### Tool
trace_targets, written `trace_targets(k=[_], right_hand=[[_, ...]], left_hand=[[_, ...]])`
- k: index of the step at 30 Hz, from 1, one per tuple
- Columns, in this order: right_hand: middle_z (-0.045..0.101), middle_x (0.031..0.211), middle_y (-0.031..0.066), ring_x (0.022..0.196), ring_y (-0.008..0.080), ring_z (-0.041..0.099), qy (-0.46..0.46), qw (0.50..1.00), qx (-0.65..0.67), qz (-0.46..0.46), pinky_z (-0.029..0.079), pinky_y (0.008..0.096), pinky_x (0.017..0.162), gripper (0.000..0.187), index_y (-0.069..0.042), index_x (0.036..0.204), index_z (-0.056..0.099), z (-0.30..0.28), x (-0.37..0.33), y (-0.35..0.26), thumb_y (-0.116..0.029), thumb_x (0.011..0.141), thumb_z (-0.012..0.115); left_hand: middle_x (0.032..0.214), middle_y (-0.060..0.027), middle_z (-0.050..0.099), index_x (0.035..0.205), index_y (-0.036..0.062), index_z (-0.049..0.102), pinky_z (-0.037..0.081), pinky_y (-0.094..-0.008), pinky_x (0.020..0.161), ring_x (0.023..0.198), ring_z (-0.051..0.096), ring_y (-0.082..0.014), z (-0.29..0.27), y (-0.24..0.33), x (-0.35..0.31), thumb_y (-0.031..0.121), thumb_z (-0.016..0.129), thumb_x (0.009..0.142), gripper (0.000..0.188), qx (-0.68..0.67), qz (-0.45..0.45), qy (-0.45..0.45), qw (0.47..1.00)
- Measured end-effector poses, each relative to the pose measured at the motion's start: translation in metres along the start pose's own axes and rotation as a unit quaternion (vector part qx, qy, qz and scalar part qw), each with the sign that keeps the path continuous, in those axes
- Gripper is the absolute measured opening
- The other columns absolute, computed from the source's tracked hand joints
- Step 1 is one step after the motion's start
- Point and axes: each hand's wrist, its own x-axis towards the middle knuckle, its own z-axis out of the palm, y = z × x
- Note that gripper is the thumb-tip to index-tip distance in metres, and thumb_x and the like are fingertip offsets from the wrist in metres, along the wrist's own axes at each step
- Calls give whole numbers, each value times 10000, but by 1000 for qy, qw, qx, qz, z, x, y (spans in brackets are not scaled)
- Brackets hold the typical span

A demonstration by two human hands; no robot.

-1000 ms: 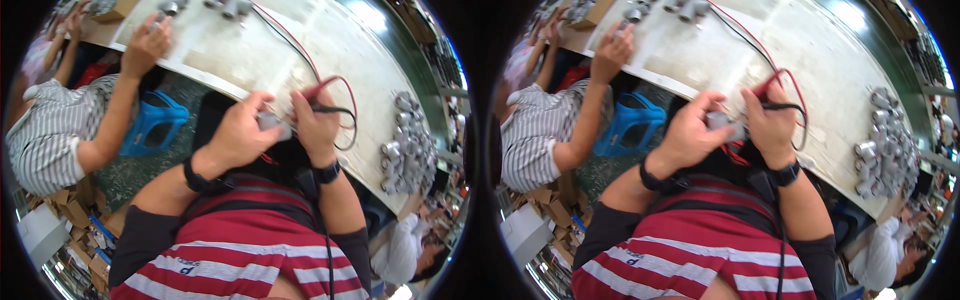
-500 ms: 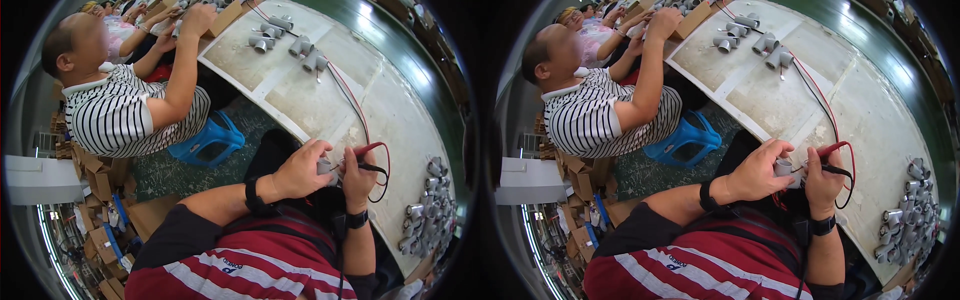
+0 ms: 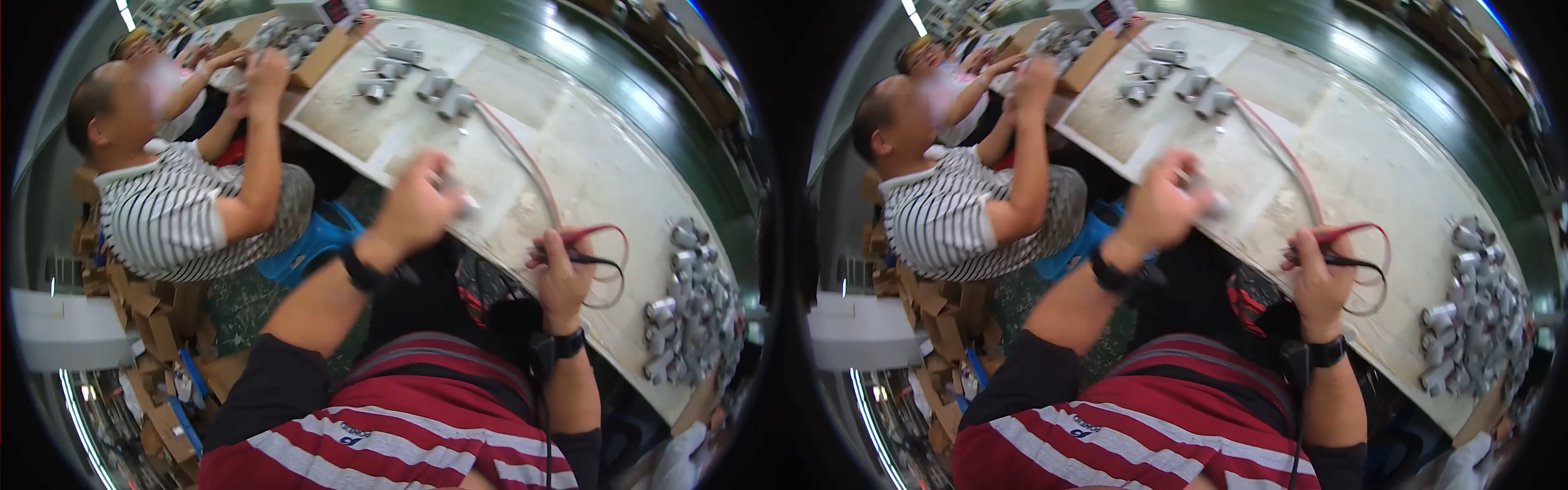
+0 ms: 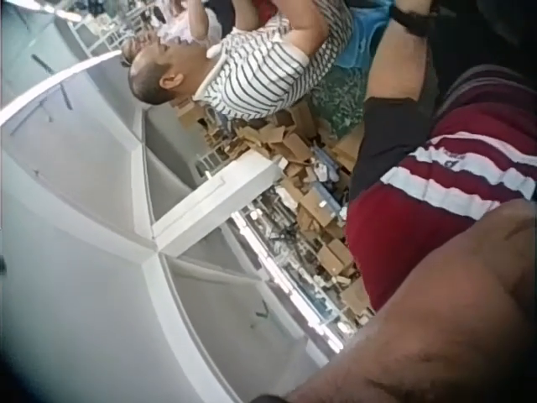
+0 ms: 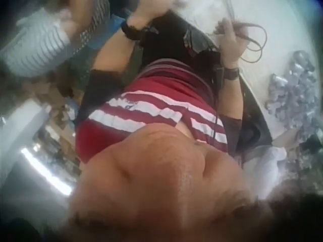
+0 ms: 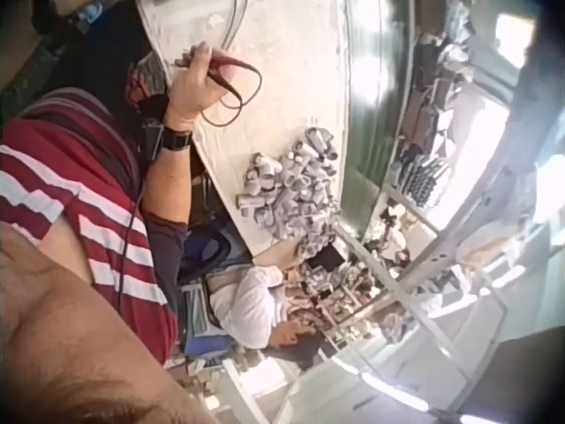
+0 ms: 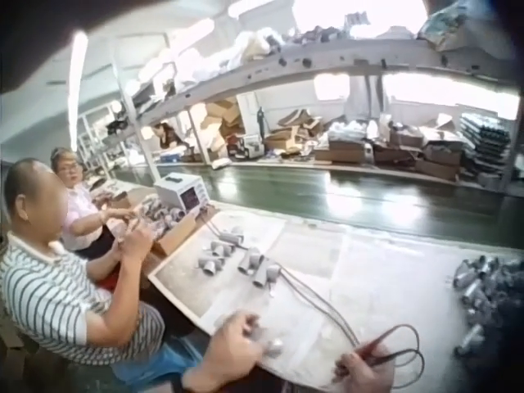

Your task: The person tests electrical components by picking up a plastic housing from a pile, touching its internal parts with a multimeter probe, and setting it aside. This process is repeated for several housings, occasionally rotating the component or moving the pile to reach more.

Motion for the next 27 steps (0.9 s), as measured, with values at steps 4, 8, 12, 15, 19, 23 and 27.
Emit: trace_targets(k=[4, 8, 12, 15, 19, 23, 27], right_hand=[[673, 753, 37, 614, 118, 627, -26, 996, -72, 42, 512, 265, 549, 86, -44, 946, 664, -22, -4, -9, -102, 1000, 697], [615, 737, 121, 708, 249, 643, -114, 951, -267, -111, 514, 386, 678, 205, -34, 998, 659, -31, -2, -16, -166, 901, 782], [627, 786, 174, 759, 336, 643, -159, 942, -288, -70, 521, 407, 734, 234, -33, 1011, 646, -57, -7, -25, -182, 888, 777], [640, 801, 187, 764, 365, 634, -199, 933, -292, -64, 522, 414, 739, 245, -33, 997, 639, -70, -11, -34, -209, 889, 771], [647, 797, 196, 757, 387, 621, -240, 917, -317, -46, 515, 428, 726, 270, -27, 956, 630, -96, -11, -50, -251, 887, 765], [635, 780, 199, 739, 389, 605, -253, 914, -317, 13, 498, 438, 706, 286, -19, 919, 622, -121, -15, -59, -263, 881, 766], [601, 747, 195, 711, 381, 583, -259, 930, -261, 7, 480, 438, 687, 279, -17, 888, 613, -142, -15, -62, -241, 870, 776]], left_hand=[[1341, -278, 635, 1361, -40, 584, 479, -475, 1092, 1242, 610, -437, -21, -64, 95, 204, 741, 880, 562, 200, 130, 98, 966], [1348, -236, 653, 1396, -20, 585, 487, -421, 1095, 1263, 626, -368, -20, -6, 131, 159, 739, 921, 531, 112, 184, 61, 975], [1351, -199, 667, 1374, 37, 610, 515, -414, 1057, 1240, 641, -339, 68, 169, 132, 146, 710, 952, 447, 75, 277, -309, 906], [1344, -185, 668, 1365, 39, 609, 507, -438, 1063, 1263, 617, -365, 143, 228, 135, 191, 698, 966, 436, 148, 461, -439, 757], [1384, -198, 612, 1420, 61, 555, 502, -445, 1060, 1247, 609, -394, 235, 248, 129, 198, 725, 951, 518, 248, 419, -471, 736], [1402, -226, 562, 1426, 48, 519, 484, -442, 1078, 1258, 590, -417, 282, 238, 118, 245, 736, 943, 565, 247, 399, -435, 769], [1384, -241, 564, 1428, 18, 503, 499, -438, 1063, 1233, 605, -420, 314, 237, 113, 255, 724, 947, 580, 209, 395, -354, 821]])
